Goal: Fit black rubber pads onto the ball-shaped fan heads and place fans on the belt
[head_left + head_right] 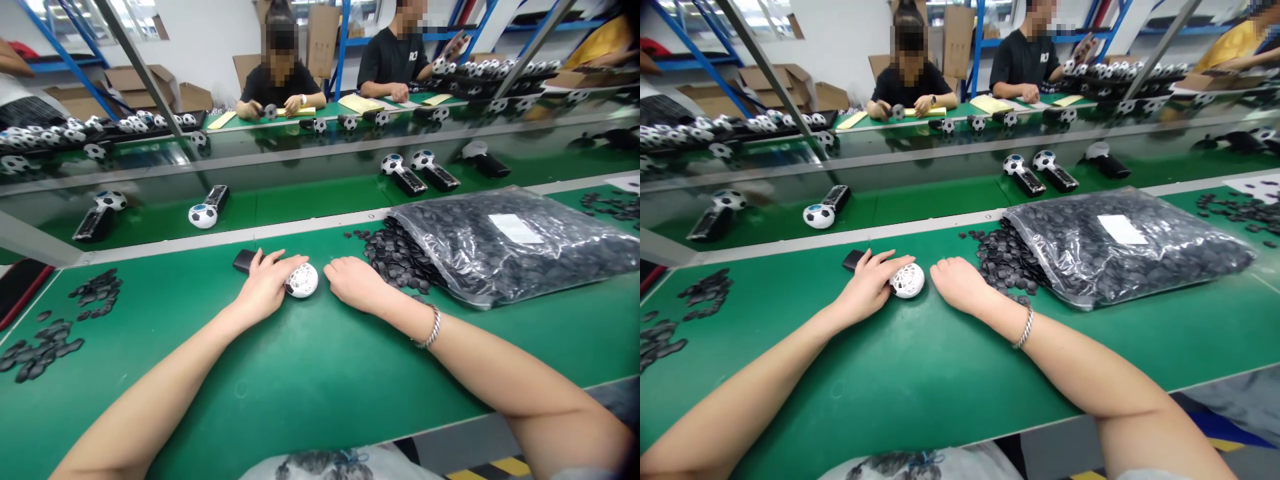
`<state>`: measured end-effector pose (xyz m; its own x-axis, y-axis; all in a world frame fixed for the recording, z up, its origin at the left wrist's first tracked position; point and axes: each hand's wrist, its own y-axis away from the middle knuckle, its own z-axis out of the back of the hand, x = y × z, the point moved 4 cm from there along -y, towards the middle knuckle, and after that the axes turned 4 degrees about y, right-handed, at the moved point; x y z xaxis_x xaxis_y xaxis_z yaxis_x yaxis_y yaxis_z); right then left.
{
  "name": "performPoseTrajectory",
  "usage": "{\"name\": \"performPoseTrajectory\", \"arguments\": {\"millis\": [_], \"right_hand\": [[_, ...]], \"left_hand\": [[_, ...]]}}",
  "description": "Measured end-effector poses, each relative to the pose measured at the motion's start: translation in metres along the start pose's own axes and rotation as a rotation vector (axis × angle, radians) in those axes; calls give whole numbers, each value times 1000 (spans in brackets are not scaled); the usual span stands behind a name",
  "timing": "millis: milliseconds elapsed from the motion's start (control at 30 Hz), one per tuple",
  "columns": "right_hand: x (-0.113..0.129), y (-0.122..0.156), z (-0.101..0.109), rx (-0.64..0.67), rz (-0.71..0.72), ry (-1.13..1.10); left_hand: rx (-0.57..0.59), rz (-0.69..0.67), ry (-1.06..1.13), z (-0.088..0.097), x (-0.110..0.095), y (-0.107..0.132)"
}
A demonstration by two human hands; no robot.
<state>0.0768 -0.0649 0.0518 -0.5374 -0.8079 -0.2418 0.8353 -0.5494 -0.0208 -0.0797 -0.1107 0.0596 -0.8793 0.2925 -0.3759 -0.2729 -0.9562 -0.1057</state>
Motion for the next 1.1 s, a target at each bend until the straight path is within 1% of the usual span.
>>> {"name": "performPoseTrajectory", "arguments": {"millis": [67, 167, 267, 333, 400, 467, 533, 667, 833, 1000, 1100], "right_hand": [[-9, -2, -2, -36, -48, -107], [-17, 3, 6, -152, -67, -465], [-11, 10, 20, -278, -11, -833], [-4, 13, 26, -337, 19, -969], [1, 13, 27, -369, 15, -1037], [4, 12, 25, -363, -11, -1079], [5, 11, 22, -354, -36, -1111], [4, 7, 15, -378, -61, -1169], [3, -1, 3, -372, -112, -1312], [1, -5, -3, -335, -139, -1398], [4, -5, -6, -322, -144, -1437]], "left_hand": [[-7, 7, -6, -1, 1, 0], [21, 15, 37, -1, 2, 0], [56, 5, 94, 0, 1, 0], [62, 9, 124, 1, 0, 0], [52, 25, 148, 1, -1, -1], [31, 38, 162, 0, -2, -1], [16, 44, 169, 0, -3, -1], [-1, 60, 176, 0, -4, -2], [-17, 71, 184, 0, -5, -2], [-33, 63, 209, 0, -5, -2], [-61, 60, 232, 2, -6, -3]]}}
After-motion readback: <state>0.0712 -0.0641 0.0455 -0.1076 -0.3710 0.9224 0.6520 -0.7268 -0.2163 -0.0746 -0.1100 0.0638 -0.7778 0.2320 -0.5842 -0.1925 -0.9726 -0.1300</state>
